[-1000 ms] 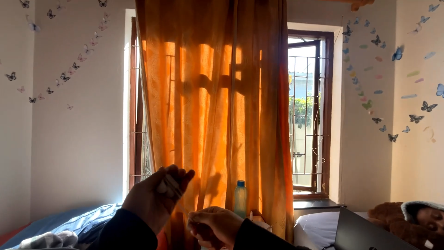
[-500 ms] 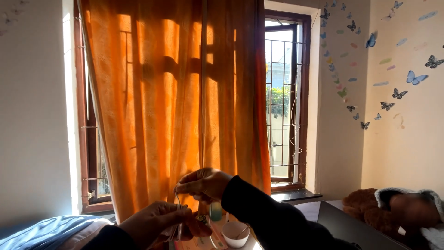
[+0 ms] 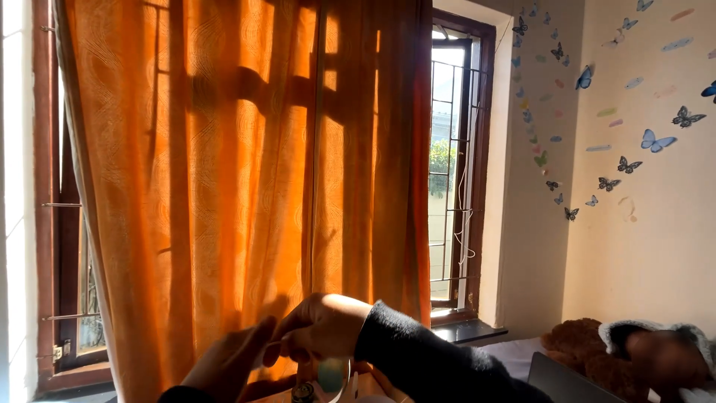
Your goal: Untangling a set of white earphones and storing them in a bedside table drawer.
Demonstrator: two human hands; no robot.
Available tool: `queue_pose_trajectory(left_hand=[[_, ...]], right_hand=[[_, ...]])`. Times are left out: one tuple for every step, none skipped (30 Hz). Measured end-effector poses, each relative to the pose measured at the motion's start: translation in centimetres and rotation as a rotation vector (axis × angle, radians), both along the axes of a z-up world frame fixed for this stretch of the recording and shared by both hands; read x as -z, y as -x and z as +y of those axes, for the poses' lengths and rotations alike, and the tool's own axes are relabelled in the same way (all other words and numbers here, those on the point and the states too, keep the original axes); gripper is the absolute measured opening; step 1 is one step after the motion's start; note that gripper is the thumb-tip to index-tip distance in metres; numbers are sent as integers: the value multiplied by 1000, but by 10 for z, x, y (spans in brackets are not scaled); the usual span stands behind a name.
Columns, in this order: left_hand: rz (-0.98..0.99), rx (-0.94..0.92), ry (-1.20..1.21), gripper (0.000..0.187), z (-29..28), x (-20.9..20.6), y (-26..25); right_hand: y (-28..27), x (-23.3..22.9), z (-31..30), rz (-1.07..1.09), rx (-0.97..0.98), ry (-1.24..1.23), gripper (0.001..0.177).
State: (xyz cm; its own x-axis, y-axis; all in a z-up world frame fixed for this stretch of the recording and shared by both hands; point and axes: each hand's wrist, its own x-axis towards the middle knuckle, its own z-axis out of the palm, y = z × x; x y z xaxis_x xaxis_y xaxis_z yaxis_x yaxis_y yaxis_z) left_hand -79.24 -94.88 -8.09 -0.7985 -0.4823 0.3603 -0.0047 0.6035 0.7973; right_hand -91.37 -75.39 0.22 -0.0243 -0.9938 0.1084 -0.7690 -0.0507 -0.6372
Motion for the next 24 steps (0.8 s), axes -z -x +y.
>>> queue_pose_trajectory(left_hand=[[2,6,-1,67,-1,-3,6],[-97,68,-66,65,-1,-6,11],[-196,129,-132,64,-1,-10,17],[-195,133,-134,64,-23,6,35],[-203,306,-156,57,-45,21,54],[-211,469,-177,51,-68,36,68],[-211,464,-177,51,-72,38,71],[-202,615,-233,46,-76,39,74],[-193,766,-288,40,-79,40,77],[-191,759,-289,40,-65,22,68],[-193,752,-367,40,-51,5,59],[-192,743,-446,41,-37,-12,51],[-187,734,-447,41,-33,-18,44],[-180,736,-441,41,-30,-23,38],[-173,737,-435,42,-25,-29,33],[-170,727,-436,42,-35,-23,40],[-104,758,-465,40,-45,-18,47],[-37,787,-493,39,-55,-12,52],[-35,777,-494,39,-49,-20,50],[151,761,-638,39,-43,-28,48],[340,736,-778,40,-36,-35,46],[342,728,-778,40,-35,-40,43],[454,650,-835,47,-33,-44,41],[564,571,-888,54,-31,-48,39]], right_hand=[[10,-5,-6,2,6,-1,26],[19,-12,-12,-14,22,-32,25],[28,-18,-18,-30,38,-62,23],[38,-19,-22,-29,42,-65,23],[48,-20,-25,-108,55,-50,21],[56,-20,-31,-187,58,-33,19],[65,-17,-39,-187,52,-34,19],[74,-13,-46,-337,47,-8,17],[84,-10,-52,-487,42,18,15],[101,2,-62,-486,35,16,15],[119,13,-72,-633,-48,-7,15],[137,24,-83,-777,-133,-34,16],[140,30,-89,-775,-142,-38,16],[143,36,-96,-858,-159,-44,16],[148,42,-101,-941,-175,-51,16],[137,43,-104,-940,-184,-56,16],[126,43,-106,-1013,-47,-68,14],[115,45,-108,-1083,91,-81,15],[121,60,-115,-1083,81,-87,15],[126,76,-123,-1128,43,-147,16],[130,92,-130,-1171,4,-208,19],[134,95,-130,-1171,-3,-214,19],[137,98,-129,-1113,-151,-236,21],[140,101,-129,-1051,-297,-252,24]])
